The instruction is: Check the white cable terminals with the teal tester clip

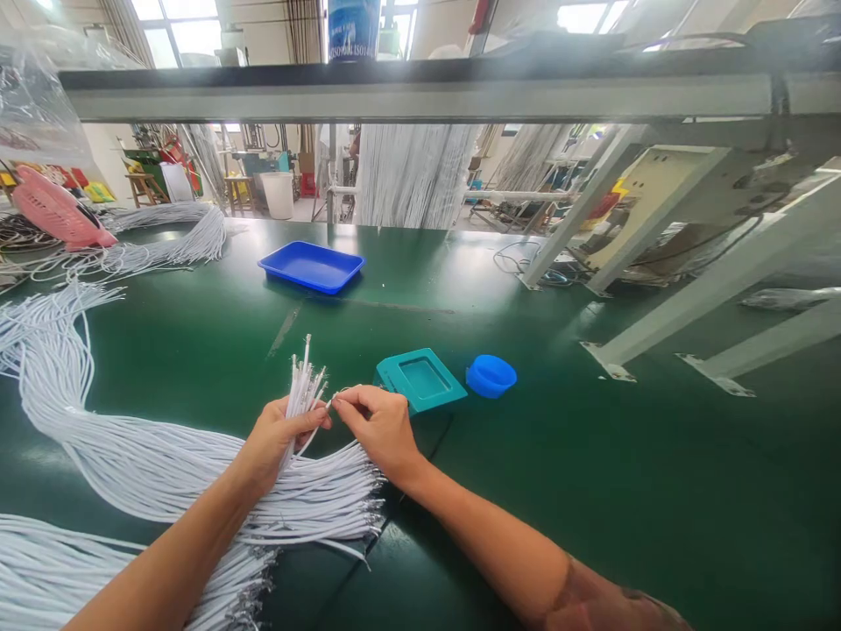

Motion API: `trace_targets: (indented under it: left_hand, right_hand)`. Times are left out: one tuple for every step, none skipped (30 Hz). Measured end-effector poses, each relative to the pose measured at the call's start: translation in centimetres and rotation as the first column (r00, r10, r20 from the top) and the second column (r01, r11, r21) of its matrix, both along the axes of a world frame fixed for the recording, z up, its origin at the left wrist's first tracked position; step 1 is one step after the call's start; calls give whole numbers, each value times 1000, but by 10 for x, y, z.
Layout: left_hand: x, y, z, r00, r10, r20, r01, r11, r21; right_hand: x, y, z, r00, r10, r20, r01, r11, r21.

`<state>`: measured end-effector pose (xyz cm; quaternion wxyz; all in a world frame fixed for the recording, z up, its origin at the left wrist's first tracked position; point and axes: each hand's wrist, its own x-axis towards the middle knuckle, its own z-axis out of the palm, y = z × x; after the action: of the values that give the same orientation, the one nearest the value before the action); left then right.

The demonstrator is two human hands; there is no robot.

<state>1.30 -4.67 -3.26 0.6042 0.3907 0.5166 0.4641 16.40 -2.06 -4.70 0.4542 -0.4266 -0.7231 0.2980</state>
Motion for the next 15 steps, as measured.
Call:
trace_targets:
  left_hand:
    - [1, 0, -1, 1000, 1, -4, -1, 1000, 13]
    - [1, 0, -1, 1000, 0, -7, 0, 1000, 23]
    - [1, 0, -1, 1000, -1, -11, 2, 1000, 30]
    - [1, 0, -1, 1000, -1, -15, 2, 999, 35]
    - [2, 1, -1, 1000, -2, -19, 3, 999, 38]
    - [2, 1, -1, 1000, -1, -24, 2, 999, 41]
    - [2, 1, -1, 1000, -1, -30, 2, 999, 42]
    - [2, 1, -1, 999, -2, -34, 3, 999, 43]
    - [2, 2, -1, 999, -2, -38, 4, 999, 45]
    - [3, 2, -1, 999, -1, -41, 3, 999, 44]
    - [3, 2, -1, 999, 0, -43, 1, 999, 40]
    - [3, 2, -1, 999, -1, -42, 2, 999, 34]
    - [2, 3, -1, 999, -6, -38, 7, 1000, 27]
    - [2, 4, -2, 999, -13, -31, 14, 1000, 19]
    - [1, 5, -2, 1000, -21, -21, 21, 1000, 10]
  right_hand:
    - [1, 0, -2, 993, -19, 112, 0, 986, 167]
    - [3, 0, -2, 978, -22, 208, -43, 952, 304]
    - [4, 1, -2, 960, -12, 280, -102, 915, 390]
    - [7, 3, -1, 948, 7, 317, -149, 893, 424]
    - [9, 5, 1, 945, 47, 325, -184, 895, 406]
    - [11, 8, 4, 947, 99, 305, -207, 915, 345]
    - [13, 10, 7, 953, 152, 263, -220, 942, 252]
    - [14, 11, 9, 959, 191, 208, -224, 964, 147]
    - [14, 12, 11, 965, 209, 156, -220, 974, 51]
    - [14, 13, 11, 971, 203, 123, -203, 979, -13]
    - [13, 13, 11, 979, 174, 111, -172, 985, -27]
    - [11, 12, 9, 984, 130, 119, -132, 991, 13]
    - [10, 12, 7, 984, 94, 150, -108, 990, 91]
    - [9, 12, 5, 978, 68, 196, -106, 977, 188]
    - [9, 12, 3, 968, 49, 247, -119, 953, 279]
